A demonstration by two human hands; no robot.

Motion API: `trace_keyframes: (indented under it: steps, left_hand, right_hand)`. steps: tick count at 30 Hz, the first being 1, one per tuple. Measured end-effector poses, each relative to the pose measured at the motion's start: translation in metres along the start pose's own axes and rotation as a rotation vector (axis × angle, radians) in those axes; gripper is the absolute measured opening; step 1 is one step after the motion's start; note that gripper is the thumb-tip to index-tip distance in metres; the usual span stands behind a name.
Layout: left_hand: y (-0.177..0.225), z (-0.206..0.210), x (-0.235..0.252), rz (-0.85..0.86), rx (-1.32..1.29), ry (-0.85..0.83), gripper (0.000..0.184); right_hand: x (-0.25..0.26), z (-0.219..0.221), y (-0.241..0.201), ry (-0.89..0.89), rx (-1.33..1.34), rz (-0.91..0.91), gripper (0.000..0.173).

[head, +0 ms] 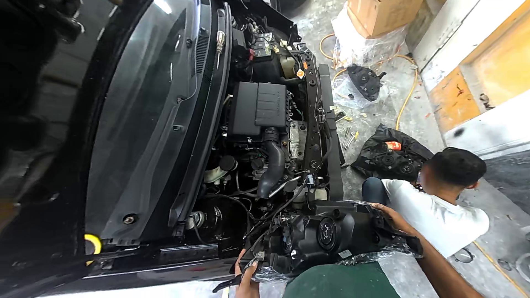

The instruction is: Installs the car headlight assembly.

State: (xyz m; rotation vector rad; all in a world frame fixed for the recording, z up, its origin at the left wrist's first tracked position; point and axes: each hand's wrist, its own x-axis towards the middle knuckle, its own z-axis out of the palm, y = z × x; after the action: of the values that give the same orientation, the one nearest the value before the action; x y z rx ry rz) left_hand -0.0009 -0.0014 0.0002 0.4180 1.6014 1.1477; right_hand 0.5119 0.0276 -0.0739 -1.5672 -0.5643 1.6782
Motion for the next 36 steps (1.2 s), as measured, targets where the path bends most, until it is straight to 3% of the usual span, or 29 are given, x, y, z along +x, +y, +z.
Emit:
trace_keyframes:
  steps: [36]
  left_hand:
    - [0.002,0.004,-0.003,0.013,-0.021,0.005,0.075]
  right_hand:
    - [-0.002,0.001,-0.005,0.001,-0.073,-0.019,0.036]
